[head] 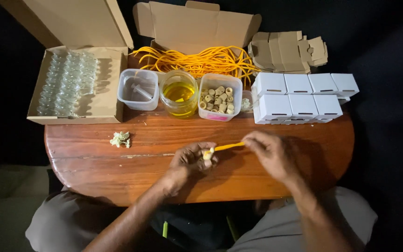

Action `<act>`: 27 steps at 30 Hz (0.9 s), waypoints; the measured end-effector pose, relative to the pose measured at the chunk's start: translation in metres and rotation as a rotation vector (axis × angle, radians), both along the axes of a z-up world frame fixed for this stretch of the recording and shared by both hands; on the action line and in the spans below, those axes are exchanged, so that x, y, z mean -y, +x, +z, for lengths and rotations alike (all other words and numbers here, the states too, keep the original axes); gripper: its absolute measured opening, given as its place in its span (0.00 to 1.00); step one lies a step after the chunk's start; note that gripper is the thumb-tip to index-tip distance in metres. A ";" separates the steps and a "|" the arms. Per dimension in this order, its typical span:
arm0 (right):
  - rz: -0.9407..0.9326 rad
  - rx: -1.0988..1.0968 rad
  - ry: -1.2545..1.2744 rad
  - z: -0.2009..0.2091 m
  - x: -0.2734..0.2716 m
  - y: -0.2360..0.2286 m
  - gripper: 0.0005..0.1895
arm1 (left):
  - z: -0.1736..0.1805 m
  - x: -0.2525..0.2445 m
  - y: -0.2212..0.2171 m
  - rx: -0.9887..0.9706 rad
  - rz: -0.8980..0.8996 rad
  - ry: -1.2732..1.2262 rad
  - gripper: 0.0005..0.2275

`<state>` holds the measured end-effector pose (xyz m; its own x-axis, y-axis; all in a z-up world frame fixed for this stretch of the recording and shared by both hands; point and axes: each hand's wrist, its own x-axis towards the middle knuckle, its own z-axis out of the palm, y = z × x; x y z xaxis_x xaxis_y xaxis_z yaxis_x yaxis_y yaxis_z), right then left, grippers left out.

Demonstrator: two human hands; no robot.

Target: Filling small glass vials with fragrance oil using a syringe and assembling decorative wooden caps with string.

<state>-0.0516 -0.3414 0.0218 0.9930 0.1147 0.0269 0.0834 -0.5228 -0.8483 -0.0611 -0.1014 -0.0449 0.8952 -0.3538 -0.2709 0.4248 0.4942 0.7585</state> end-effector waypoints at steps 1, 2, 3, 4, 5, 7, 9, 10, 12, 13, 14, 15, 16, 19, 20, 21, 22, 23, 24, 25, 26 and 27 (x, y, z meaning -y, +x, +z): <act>-0.012 0.029 -0.086 -0.003 0.010 0.003 0.06 | -0.004 0.000 0.002 -0.022 0.028 -0.056 0.19; -0.023 0.058 -0.172 -0.006 0.020 0.006 0.07 | -0.007 -0.001 0.004 -0.044 0.056 -0.112 0.18; -0.020 0.067 -0.174 -0.005 0.026 0.007 0.07 | -0.013 -0.003 0.007 -0.036 0.060 -0.115 0.18; -0.037 0.077 -0.193 -0.004 0.033 0.008 0.07 | -0.018 -0.005 0.011 -0.016 0.097 -0.057 0.17; -0.054 0.090 -0.212 -0.001 0.040 0.010 0.07 | -0.023 -0.007 0.016 0.007 0.136 0.001 0.16; -0.066 0.127 -0.233 0.003 0.044 0.008 0.07 | -0.016 -0.023 0.025 0.212 0.085 0.233 0.15; -0.085 0.159 -0.253 0.005 0.039 0.005 0.07 | -0.007 -0.032 0.031 0.412 0.029 0.468 0.14; -0.118 0.192 -0.200 0.004 0.032 0.004 0.07 | -0.003 -0.034 0.033 0.526 0.067 0.620 0.13; -0.158 0.228 -0.146 -0.003 0.023 0.001 0.08 | -0.004 -0.034 0.036 0.646 0.103 0.770 0.13; -0.184 0.274 -0.105 -0.009 0.021 0.001 0.08 | -0.010 -0.034 0.038 0.615 0.129 0.834 0.12; -0.211 0.319 -0.064 -0.016 0.019 0.001 0.08 | -0.017 -0.032 0.041 0.583 0.155 0.897 0.12; -0.217 0.322 -0.067 -0.009 0.014 0.002 0.08 | -0.018 -0.030 0.044 0.589 0.151 0.891 0.12; -0.209 0.372 -0.109 -0.003 0.008 0.003 0.06 | -0.019 -0.027 0.047 0.592 0.198 0.912 0.12; -0.217 0.502 -0.220 0.014 0.004 0.005 0.05 | -0.023 -0.026 0.056 0.623 0.266 0.952 0.11; -0.219 0.581 -0.284 0.019 0.004 0.006 0.09 | -0.024 -0.027 0.059 0.643 0.297 0.979 0.11; -0.225 0.587 -0.293 0.021 0.011 0.014 0.09 | -0.015 -0.027 0.058 0.650 0.296 0.969 0.11; -0.248 0.598 -0.317 0.023 0.017 0.023 0.09 | -0.007 -0.026 0.058 0.660 0.323 0.976 0.11; -0.273 0.605 -0.339 0.023 0.023 0.030 0.09 | 0.002 -0.027 0.057 0.669 0.345 0.986 0.12; -0.281 0.607 -0.346 0.026 0.025 0.042 0.09 | -0.009 -0.027 0.062 0.674 0.339 0.978 0.12; -0.263 0.562 -0.381 0.029 0.028 0.054 0.09 | -0.020 -0.027 0.066 0.685 0.358 1.004 0.13; -0.246 0.517 -0.415 0.032 0.030 0.067 0.10 | -0.032 -0.028 0.070 0.696 0.376 1.031 0.14; -0.247 0.520 -0.422 0.034 0.030 0.082 0.10 | -0.017 -0.026 0.064 0.698 0.376 1.024 0.14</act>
<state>0.0306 -0.3711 0.0554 0.8621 -0.0075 0.5067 0.2585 -0.8536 -0.4524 0.0029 -0.0757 -0.0619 0.9548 0.0386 0.2947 -0.2491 -0.4372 0.8642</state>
